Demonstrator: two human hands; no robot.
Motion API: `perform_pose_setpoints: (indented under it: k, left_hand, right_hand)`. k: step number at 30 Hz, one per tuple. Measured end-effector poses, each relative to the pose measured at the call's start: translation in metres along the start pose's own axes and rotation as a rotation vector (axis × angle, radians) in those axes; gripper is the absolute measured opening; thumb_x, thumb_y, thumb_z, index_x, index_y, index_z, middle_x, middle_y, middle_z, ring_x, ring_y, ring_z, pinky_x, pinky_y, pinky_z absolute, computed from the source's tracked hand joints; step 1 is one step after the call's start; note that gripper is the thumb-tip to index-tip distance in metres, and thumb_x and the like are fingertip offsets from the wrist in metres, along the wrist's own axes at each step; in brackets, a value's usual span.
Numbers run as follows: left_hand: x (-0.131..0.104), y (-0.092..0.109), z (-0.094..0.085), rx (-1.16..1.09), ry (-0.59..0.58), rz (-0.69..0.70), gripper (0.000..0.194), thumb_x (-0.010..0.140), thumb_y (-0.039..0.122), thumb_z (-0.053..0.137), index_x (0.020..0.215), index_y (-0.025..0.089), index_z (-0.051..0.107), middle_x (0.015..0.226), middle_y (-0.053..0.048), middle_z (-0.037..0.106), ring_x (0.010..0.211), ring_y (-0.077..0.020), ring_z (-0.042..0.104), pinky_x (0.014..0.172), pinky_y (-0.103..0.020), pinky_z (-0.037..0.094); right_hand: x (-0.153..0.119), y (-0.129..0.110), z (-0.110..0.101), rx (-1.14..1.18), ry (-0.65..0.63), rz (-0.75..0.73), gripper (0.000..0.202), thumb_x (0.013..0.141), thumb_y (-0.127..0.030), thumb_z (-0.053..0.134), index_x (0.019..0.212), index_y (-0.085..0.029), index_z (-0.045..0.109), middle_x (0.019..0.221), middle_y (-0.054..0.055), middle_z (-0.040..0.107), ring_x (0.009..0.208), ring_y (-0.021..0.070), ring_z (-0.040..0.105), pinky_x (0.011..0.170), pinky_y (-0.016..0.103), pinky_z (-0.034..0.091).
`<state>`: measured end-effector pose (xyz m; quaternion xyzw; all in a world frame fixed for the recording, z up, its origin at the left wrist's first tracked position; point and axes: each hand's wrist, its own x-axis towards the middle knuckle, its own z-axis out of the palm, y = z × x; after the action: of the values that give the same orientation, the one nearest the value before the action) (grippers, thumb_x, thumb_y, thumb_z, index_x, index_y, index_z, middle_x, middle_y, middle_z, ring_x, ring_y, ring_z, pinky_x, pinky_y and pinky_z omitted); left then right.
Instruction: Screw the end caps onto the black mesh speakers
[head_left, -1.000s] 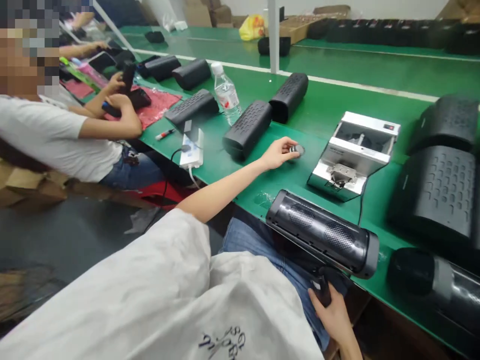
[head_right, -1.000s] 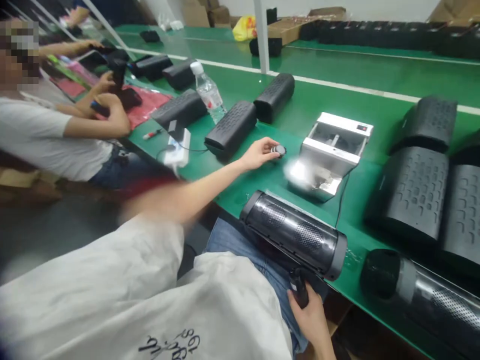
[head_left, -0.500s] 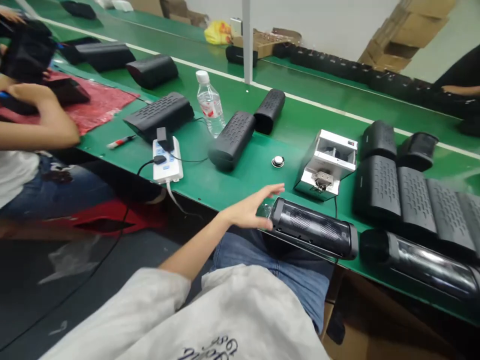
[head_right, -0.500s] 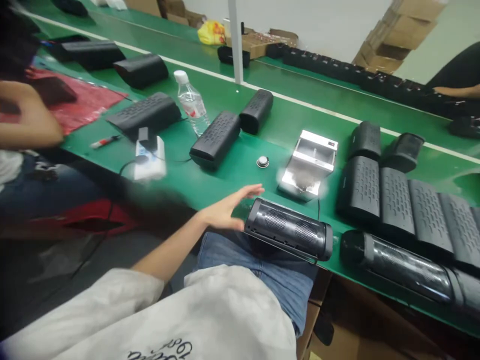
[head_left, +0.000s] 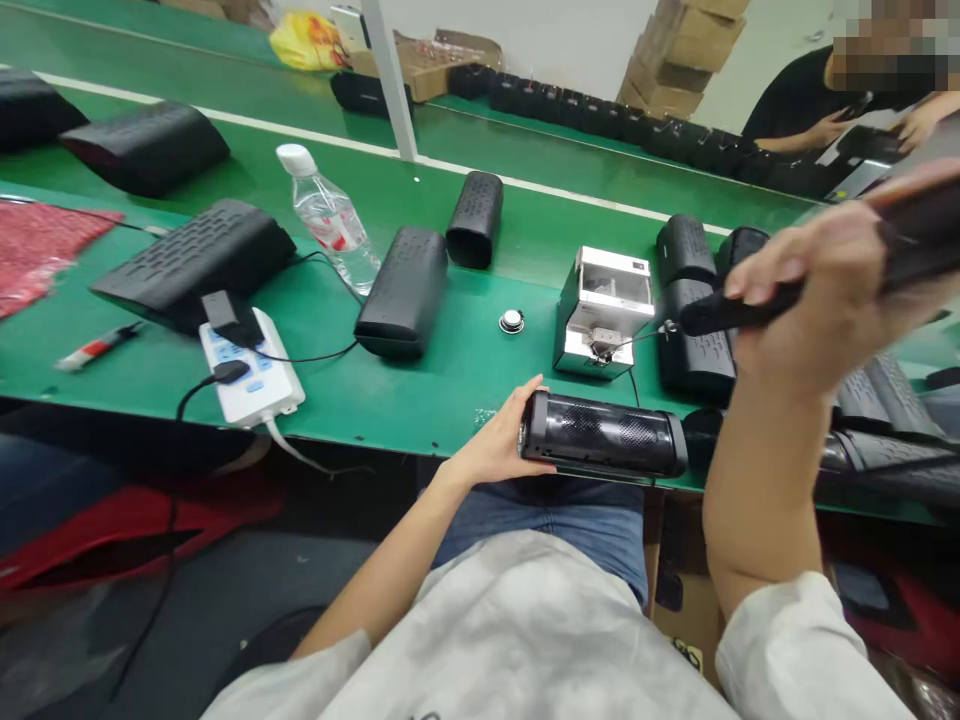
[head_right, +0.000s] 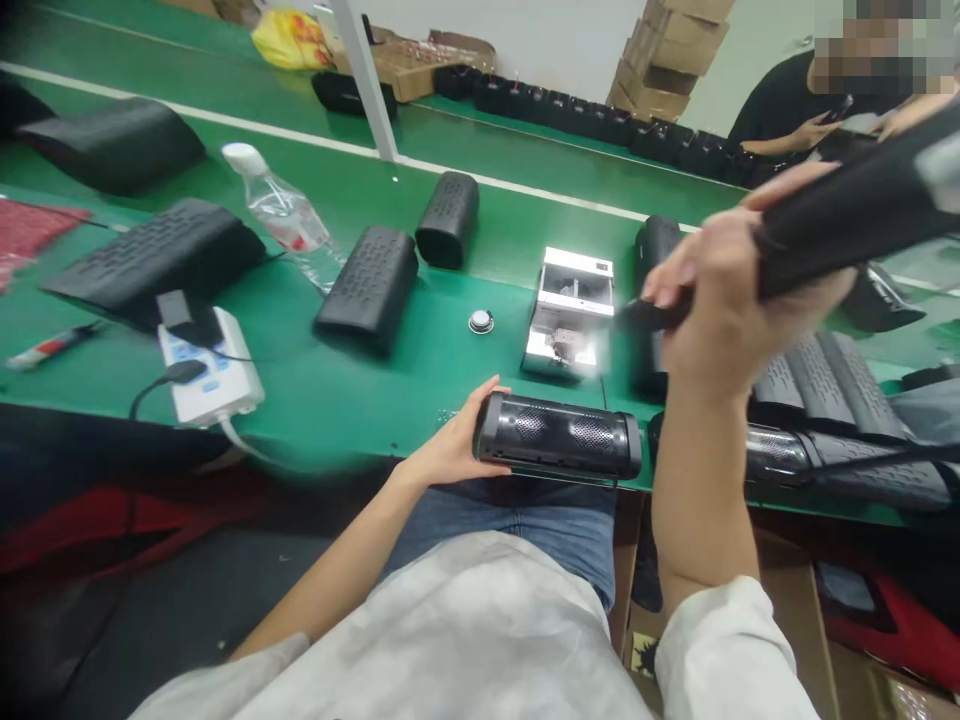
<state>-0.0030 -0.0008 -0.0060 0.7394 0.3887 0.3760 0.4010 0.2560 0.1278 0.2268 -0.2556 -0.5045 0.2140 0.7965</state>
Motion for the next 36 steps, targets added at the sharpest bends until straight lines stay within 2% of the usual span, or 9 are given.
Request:
perform_pose_setpoints:
  k: [2,4,10,17,21,24,29,32,36]
  left_hand:
    - [-0.002,-0.003,0.002,-0.01,0.002,0.003,0.147,0.081,0.045,0.106,0.187,0.036,0.004,0.178,-0.022,0.047,0.166,-0.0452,0.052,0.14,-0.066,0.045]
    - [-0.002,-0.005,0.002,-0.026,0.003,-0.002,0.144,0.082,0.046,0.106,0.186,0.036,0.007,0.177,-0.02,0.048,0.166,-0.0447,0.053,0.14,-0.066,0.045]
    - [0.001,-0.006,0.001,-0.048,-0.002,-0.022,0.136,0.08,0.048,0.107,0.183,0.033,0.02,0.176,-0.02,0.049,0.165,-0.045,0.054,0.14,-0.066,0.045]
    - [0.003,-0.004,0.0,-0.061,-0.001,-0.028,0.131,0.078,0.048,0.108,0.18,0.032,0.027,0.176,-0.02,0.049,0.165,-0.0449,0.054,0.14,-0.066,0.045]
    - [0.004,-0.001,0.0,-0.072,0.006,-0.014,0.13,0.078,0.046,0.108,0.179,0.032,0.028,0.175,-0.019,0.05,0.164,-0.0447,0.055,0.139,-0.065,0.047]
    - [0.005,0.0,0.0,-0.072,0.015,0.008,0.129,0.078,0.051,0.107,0.179,0.031,0.03,0.174,-0.021,0.05,0.164,-0.046,0.054,0.139,-0.066,0.047]
    - [0.006,-0.001,0.0,-0.07,0.009,0.032,0.129,0.079,0.052,0.106,0.18,0.031,0.029,0.174,-0.022,0.05,0.164,-0.0474,0.053,0.138,-0.069,0.046]
    - [0.004,-0.001,0.003,-0.072,0.014,0.043,0.13,0.078,0.05,0.107,0.18,0.031,0.028,0.174,-0.022,0.05,0.164,-0.0471,0.053,0.139,-0.068,0.045]
    - [0.004,-0.004,0.003,-0.06,0.028,0.034,0.131,0.078,0.05,0.107,0.18,0.031,0.027,0.176,-0.022,0.048,0.165,-0.0465,0.052,0.139,-0.068,0.045]
  right_hand:
    - [-0.005,0.024,0.022,0.071,-0.195,-0.098,0.023,0.089,-0.031,0.086,0.097,-0.025,0.066,0.059,-0.013,0.047,0.044,0.006,0.05,0.042,0.021,0.04]
    - [-0.006,0.044,0.031,0.086,-0.265,-0.141,0.025,0.091,-0.032,0.087,0.098,-0.023,0.065,0.061,-0.012,0.048,0.042,0.0071,0.049,0.04,0.021,0.039]
    - [0.001,0.069,0.027,-0.005,-0.26,-0.145,0.02,0.091,-0.011,0.068,0.108,-0.021,0.065,0.069,-0.01,0.055,0.042,0.0082,0.05,0.039,0.022,0.041]
    - [0.001,0.08,0.022,-0.088,-0.181,-0.038,0.028,0.084,-0.013,0.069,0.109,-0.023,0.061,0.072,-0.009,0.057,0.04,0.0105,0.048,0.036,0.026,0.039]
    - [-0.008,0.064,0.023,-0.068,-0.216,0.059,0.027,0.08,-0.015,0.071,0.105,-0.024,0.064,0.064,-0.01,0.052,0.039,0.0126,0.046,0.036,0.028,0.035]
    - [-0.018,0.032,0.033,-0.004,-0.252,0.096,0.02,0.082,-0.017,0.072,0.1,-0.025,0.069,0.058,-0.009,0.046,0.042,0.0142,0.045,0.038,0.03,0.037]
    - [-0.038,-0.015,0.061,0.034,-0.29,0.133,0.016,0.089,-0.022,0.071,0.097,-0.031,0.082,0.067,-0.003,0.041,0.052,0.0111,0.045,0.047,0.032,0.039]
    - [-0.044,-0.02,0.072,0.051,-0.311,0.128,0.018,0.087,-0.023,0.071,0.094,-0.034,0.084,0.066,-0.003,0.037,0.05,0.0104,0.043,0.043,0.033,0.037]
    - [-0.046,-0.009,0.08,0.13,-0.36,0.12,0.018,0.085,-0.019,0.075,0.098,-0.03,0.081,0.064,-0.005,0.044,0.046,0.0114,0.045,0.039,0.033,0.037]
